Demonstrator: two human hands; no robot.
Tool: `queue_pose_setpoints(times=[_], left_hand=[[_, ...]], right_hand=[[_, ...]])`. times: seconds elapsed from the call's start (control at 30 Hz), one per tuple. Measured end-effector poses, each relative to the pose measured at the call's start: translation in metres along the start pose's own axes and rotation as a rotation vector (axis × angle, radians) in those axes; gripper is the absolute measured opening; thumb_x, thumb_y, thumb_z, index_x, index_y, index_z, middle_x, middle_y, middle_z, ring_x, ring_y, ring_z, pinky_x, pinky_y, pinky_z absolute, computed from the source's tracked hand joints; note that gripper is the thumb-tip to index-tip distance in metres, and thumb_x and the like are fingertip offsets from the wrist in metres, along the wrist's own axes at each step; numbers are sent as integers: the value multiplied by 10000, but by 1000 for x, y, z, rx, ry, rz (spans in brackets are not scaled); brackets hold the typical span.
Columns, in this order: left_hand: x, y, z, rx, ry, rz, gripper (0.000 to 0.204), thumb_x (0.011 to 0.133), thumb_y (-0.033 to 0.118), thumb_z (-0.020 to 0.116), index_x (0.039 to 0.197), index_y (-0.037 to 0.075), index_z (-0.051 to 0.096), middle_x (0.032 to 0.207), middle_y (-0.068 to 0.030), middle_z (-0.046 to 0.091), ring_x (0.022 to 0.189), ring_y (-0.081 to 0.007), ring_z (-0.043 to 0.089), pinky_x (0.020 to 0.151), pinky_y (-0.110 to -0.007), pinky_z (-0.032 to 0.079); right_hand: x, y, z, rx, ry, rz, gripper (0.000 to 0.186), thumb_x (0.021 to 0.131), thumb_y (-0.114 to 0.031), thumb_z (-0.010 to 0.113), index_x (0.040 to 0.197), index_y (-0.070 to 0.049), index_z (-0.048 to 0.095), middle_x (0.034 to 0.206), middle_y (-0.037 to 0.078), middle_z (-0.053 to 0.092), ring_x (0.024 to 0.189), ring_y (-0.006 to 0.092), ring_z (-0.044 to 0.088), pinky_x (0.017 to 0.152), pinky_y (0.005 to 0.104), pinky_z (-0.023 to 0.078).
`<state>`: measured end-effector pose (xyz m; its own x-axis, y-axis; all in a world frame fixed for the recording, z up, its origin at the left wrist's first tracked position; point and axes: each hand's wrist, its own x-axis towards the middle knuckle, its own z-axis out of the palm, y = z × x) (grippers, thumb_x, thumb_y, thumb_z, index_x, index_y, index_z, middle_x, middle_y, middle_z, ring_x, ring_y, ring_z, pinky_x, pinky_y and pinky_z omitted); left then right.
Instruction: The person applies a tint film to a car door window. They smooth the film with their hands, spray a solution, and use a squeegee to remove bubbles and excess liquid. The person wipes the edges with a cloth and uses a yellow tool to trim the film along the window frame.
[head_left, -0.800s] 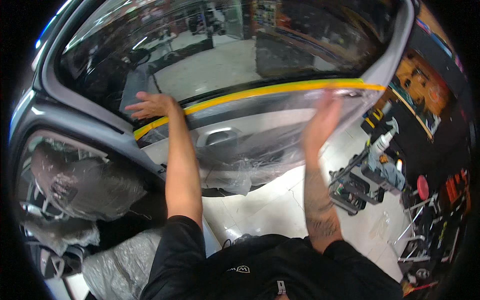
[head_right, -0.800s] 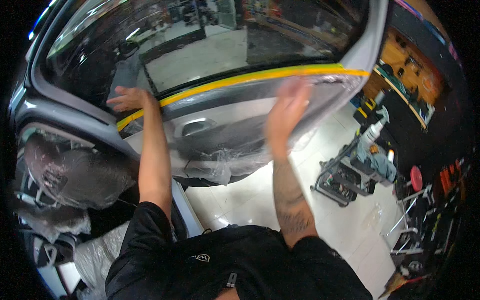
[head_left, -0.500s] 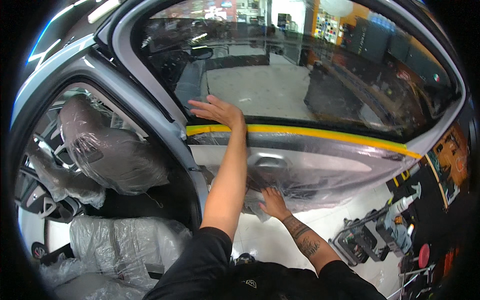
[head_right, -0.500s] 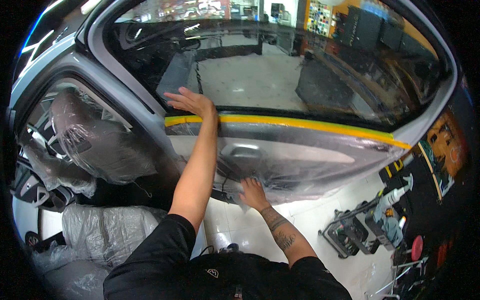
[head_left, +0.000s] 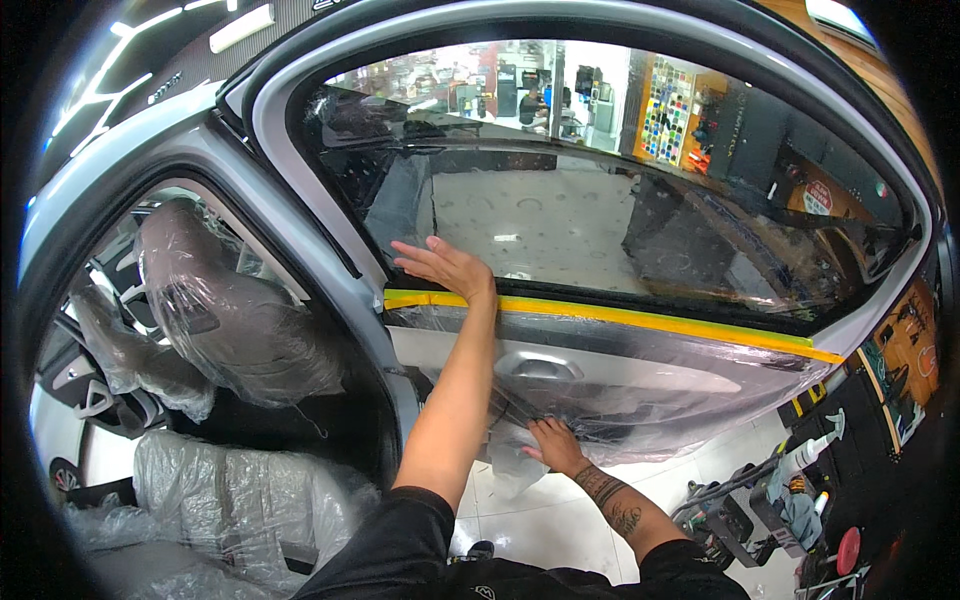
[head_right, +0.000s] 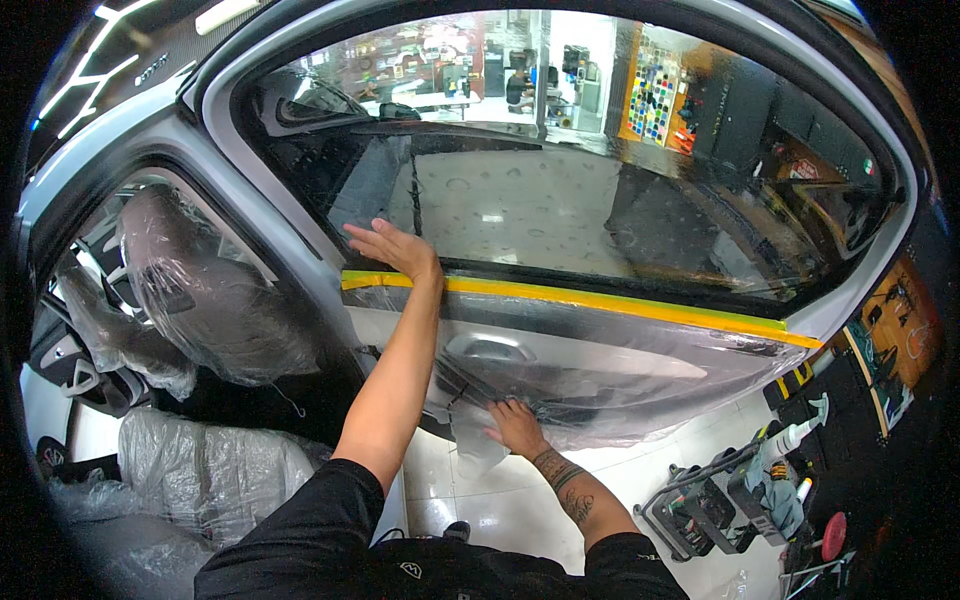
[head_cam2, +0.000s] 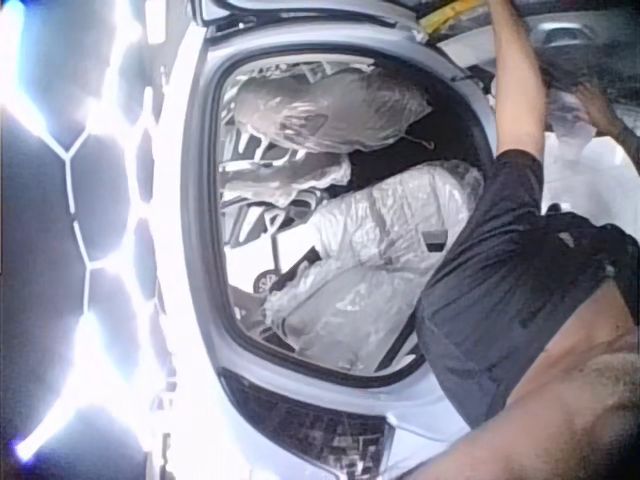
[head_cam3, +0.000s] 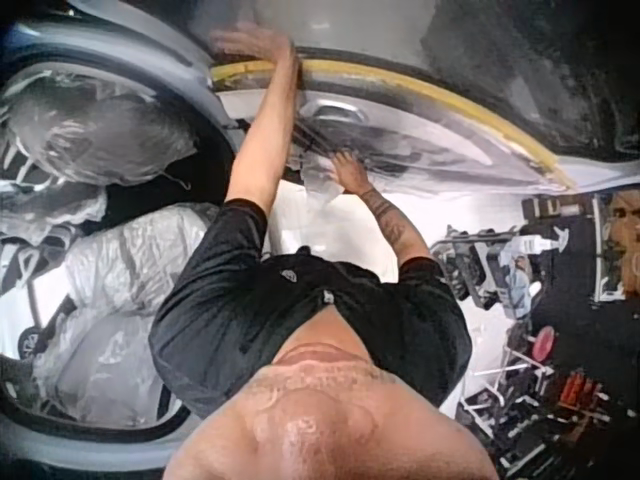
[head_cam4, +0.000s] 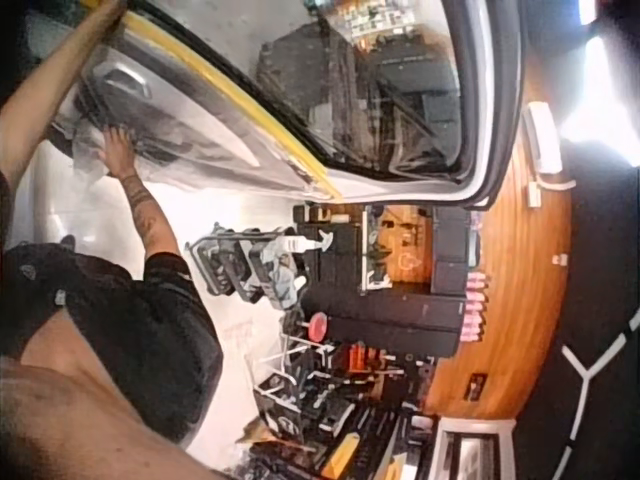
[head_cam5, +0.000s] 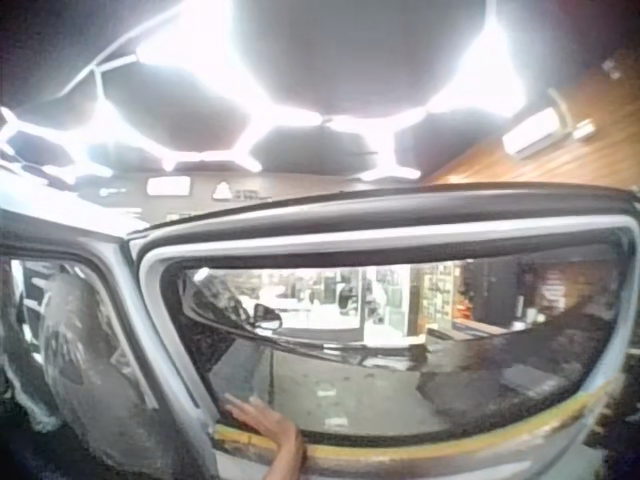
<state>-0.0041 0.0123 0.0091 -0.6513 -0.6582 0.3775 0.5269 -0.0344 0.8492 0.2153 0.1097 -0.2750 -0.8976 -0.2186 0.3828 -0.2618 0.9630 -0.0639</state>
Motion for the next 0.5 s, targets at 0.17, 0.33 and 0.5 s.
queue_pose_setpoints(times=[0.17,0.33,0.5], left_hand=[[-1,2,-4,31,-21,-35,672,983,455,220,1462,7,75,1490,-304,27,1395,-419,11,1123,-474,41],[-5,-6,6,62,25,-3,649,989,410,241,1450,-23,95,1495,-278,89,1393,-403,71,1125,-478,57],[-7,-27,17,156,94,69,560,983,271,382,1373,-108,249,1424,-297,268,1315,-397,287,1093,-458,226]], right_hand=[[-6,-4,1,15,-68,47,587,820,-410,607,1245,-24,484,1081,123,551,1046,291,493,928,408,391],[-8,-2,-14,-35,-36,33,590,831,-419,593,1259,-32,472,1098,131,544,1057,297,492,911,411,393],[-14,9,-5,95,-179,104,582,843,-398,593,1258,-14,456,1073,151,530,1053,301,489,905,430,393]])
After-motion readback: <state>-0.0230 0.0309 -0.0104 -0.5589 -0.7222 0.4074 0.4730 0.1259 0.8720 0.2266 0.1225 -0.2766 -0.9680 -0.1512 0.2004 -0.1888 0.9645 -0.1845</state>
